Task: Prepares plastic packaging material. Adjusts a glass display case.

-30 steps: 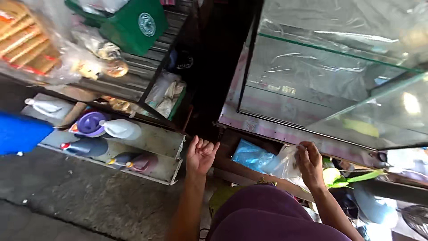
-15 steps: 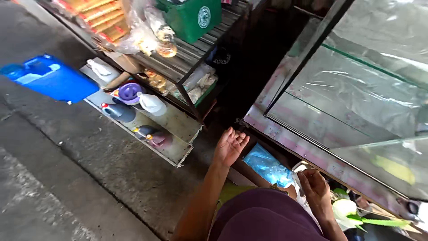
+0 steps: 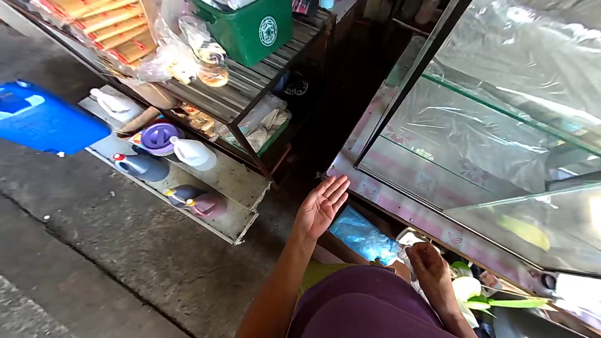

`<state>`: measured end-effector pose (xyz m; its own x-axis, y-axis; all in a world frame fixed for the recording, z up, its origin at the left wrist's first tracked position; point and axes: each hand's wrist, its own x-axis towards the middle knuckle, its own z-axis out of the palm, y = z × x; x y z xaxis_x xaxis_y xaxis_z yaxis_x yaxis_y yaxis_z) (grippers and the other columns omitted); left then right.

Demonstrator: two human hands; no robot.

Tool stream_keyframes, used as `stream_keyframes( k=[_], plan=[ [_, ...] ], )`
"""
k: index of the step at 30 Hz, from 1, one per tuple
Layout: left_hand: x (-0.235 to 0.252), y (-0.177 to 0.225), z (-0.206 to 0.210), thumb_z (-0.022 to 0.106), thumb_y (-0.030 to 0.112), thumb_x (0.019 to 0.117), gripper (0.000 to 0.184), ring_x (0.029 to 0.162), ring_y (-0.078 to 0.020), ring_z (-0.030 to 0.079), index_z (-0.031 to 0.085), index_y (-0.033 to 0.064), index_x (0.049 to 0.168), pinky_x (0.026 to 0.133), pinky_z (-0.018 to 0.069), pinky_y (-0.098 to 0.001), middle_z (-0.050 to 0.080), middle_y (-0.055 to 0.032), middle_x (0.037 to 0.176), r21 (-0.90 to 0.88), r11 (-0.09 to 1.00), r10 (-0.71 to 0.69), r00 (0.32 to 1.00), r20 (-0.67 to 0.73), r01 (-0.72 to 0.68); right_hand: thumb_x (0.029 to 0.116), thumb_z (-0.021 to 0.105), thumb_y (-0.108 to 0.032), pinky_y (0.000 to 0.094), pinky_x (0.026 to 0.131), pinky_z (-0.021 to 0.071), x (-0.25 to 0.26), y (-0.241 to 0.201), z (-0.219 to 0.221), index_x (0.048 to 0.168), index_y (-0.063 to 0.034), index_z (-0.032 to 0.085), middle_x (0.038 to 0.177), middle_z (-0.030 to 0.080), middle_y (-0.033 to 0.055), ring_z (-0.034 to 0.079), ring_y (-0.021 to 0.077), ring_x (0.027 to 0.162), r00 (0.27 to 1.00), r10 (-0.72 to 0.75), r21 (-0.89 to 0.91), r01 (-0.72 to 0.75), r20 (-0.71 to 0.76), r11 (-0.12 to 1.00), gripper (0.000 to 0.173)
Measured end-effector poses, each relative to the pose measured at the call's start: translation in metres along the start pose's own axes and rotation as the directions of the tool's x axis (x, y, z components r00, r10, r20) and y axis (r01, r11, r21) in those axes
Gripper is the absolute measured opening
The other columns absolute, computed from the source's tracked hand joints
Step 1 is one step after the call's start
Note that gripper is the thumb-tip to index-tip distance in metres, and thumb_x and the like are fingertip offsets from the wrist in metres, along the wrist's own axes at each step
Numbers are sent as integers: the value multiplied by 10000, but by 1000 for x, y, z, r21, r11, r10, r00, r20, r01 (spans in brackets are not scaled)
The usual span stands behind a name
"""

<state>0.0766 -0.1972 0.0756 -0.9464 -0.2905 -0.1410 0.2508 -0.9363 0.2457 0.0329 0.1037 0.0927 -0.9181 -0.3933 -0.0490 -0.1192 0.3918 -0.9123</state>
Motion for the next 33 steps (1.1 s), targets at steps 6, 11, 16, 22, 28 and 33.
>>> stream_keyframes(
  k=[6,11,16,22,28,33],
  plan=[
    [4,2,-6,388,-4,1004,439,1366,-316,551,516,-44,1422,1160,427,-429,564,-220,1458,72,997,7,996,87,-13,971,629,-176,146,460,434,5,4,1,977,-51,628,665,585,-72,501,-23,507,999,15,2,-15,31,1000,125],
    [7,0,-4,361,-14,1000,449,1362,-315,555,510,-44,1423,1155,433,-432,561,-217,1462,59,998,6,996,85,-11,974,628,-175,135,477,435,8,3,1,978,-59,632,677,594,-79,503,-36,518,999,23,0,-23,39,1000,116],
    [9,0,0,344,-18,997,463,1356,-308,561,491,-41,1436,1152,439,-427,567,-208,1457,88,996,7,996,86,-14,966,633,-174,144,503,448,11,4,1,979,-36,640,686,596,-67,516,-31,545,999,0,-43,2,38,999,139],
    [6,-6,1,322,26,1004,457,1354,-307,560,492,-44,1423,1143,444,-439,571,-210,1450,204,979,4,999,47,-14,972,625,-193,147,490,430,15,9,1,971,-52,652,658,580,-71,495,-30,526,997,-14,-77,20,73,997,143],
    [-9,-67,25,513,490,996,853,1389,-265,512,201,-30,1596,1105,457,-463,509,-174,1522,816,577,-279,945,169,24,973,641,-229,170,513,469,40,-7,-1,984,-28,698,655,610,-37,526,-15,539,950,-196,-191,245,241,951,209],
    [-15,-94,30,744,201,880,669,1071,-117,644,457,-114,1396,981,520,-300,657,-148,1181,819,570,-387,856,341,-69,976,649,-180,128,560,493,63,-48,-12,988,-12,683,745,659,-31,564,-41,599,925,-320,-137,351,204,926,172]
  ],
)
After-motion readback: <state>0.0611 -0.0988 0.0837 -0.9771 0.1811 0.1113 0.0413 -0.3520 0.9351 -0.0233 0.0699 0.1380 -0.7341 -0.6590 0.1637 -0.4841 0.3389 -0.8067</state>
